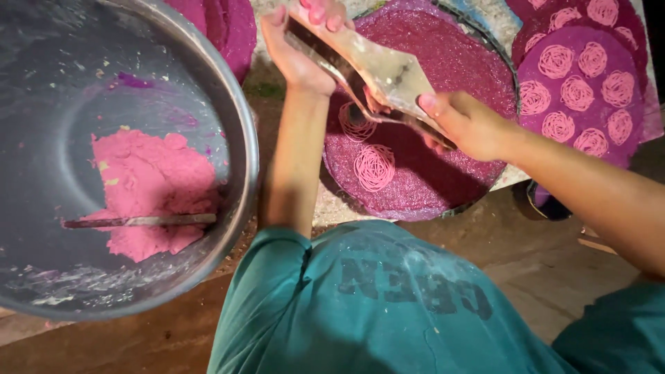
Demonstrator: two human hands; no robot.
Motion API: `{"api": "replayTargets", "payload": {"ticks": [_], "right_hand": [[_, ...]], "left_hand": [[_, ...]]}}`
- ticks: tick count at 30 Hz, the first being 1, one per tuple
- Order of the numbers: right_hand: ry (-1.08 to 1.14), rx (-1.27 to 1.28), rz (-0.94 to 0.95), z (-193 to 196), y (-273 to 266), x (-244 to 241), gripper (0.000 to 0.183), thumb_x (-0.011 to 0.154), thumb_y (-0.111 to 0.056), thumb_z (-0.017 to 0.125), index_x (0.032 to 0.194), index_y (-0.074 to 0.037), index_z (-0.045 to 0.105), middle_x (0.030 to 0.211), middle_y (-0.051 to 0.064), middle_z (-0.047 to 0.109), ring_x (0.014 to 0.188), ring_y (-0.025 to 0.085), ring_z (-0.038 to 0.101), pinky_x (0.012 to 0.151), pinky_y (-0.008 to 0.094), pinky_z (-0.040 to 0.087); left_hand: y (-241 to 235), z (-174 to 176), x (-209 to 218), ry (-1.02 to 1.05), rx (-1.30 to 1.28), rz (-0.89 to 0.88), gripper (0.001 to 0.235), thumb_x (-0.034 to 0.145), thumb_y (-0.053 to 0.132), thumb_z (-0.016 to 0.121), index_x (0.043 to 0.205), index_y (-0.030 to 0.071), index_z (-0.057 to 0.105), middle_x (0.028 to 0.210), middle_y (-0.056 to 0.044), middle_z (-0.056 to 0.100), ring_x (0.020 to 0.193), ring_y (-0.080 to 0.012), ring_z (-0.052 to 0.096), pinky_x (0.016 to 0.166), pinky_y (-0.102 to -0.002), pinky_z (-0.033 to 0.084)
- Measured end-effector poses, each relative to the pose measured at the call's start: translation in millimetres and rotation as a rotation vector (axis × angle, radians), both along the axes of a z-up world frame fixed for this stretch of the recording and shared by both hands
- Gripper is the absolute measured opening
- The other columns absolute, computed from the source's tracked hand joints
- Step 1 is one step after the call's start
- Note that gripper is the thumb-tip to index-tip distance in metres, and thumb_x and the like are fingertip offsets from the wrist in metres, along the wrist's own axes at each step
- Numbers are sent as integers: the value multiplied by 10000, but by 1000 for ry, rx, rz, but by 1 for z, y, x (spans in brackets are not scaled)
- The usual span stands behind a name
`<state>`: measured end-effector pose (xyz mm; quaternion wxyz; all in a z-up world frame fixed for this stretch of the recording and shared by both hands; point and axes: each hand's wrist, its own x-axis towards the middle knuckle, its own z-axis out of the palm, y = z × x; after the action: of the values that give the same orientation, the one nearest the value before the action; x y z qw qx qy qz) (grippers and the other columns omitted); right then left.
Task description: The person uses a manual dough press to extrude pink dough into spiral shapes on a purple tray. They repeatedly load the press with dough from a metal bowl, press it out, and arrange the spirals on the tray.
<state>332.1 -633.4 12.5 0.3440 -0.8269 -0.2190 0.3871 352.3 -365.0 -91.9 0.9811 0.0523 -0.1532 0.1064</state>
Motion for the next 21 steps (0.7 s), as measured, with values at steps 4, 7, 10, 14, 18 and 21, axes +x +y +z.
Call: {"api": "replayTargets", "payload": {"ticks": [4, 7, 10, 14, 18, 21], "right_hand": [[20, -169, -34, 15, -12, 9, 683, 1029, -577, 232, 853, -46, 625, 646, 75, 625, 557, 183, 636, 543, 348, 563], [-87, -160, -55, 15, -18, 18, 645, 1062, -546, 298, 873, -16, 614, 674, 74, 608, 579, 184, 604, 554, 350, 519], [-138, -98, -102, 3, -20, 21, 588, 1082, -524, 360, 917, -13, 599, 694, 62, 593, 608, 166, 583, 574, 337, 501], [-81, -3, -117, -14, -23, 24, 535, 1077, -495, 419, 909, -20, 598, 711, 39, 616, 626, 145, 601, 591, 326, 510], [-86, -57, -89, -20, -23, 34, 511, 1074, -483, 426, 905, -43, 623, 700, 51, 609, 617, 158, 598, 596, 337, 507], [-58, 37, -93, -31, -20, 35, 487, 1077, -466, 445, 920, -31, 595, 735, 50, 612, 641, 147, 612, 611, 335, 534]], "left_hand": [[-28, -8, 4, 113, -68, 3, 296, 911, 424, 448, 902, 130, 487, 785, -27, 488, 788, -214, 510, 816, -416, 447], [-36, -11, 26, 8, -84, 48, 307, 982, 406, 442, 878, 121, 483, 799, -41, 495, 806, -212, 508, 840, -401, 446], [-29, -19, 39, -30, -31, 77, 417, 1067, 428, 376, 897, 79, 528, 841, -65, 572, 846, -210, 551, 832, -371, 458], [-18, -46, 26, 552, 312, -120, 555, 1008, 481, 275, 1154, 36, 572, 1026, -120, 686, 940, -236, 675, 818, -390, 582], [-20, -79, 6, 799, 1229, -296, 654, 1042, 533, 133, 1267, 105, 574, 894, -102, 667, 589, -126, 531, 429, -289, 306], [-18, -105, -3, 721, 1155, -412, 652, 1096, 491, 184, 1343, 79, 626, 969, -24, 762, 513, -27, 414, 414, -204, 296]]}}
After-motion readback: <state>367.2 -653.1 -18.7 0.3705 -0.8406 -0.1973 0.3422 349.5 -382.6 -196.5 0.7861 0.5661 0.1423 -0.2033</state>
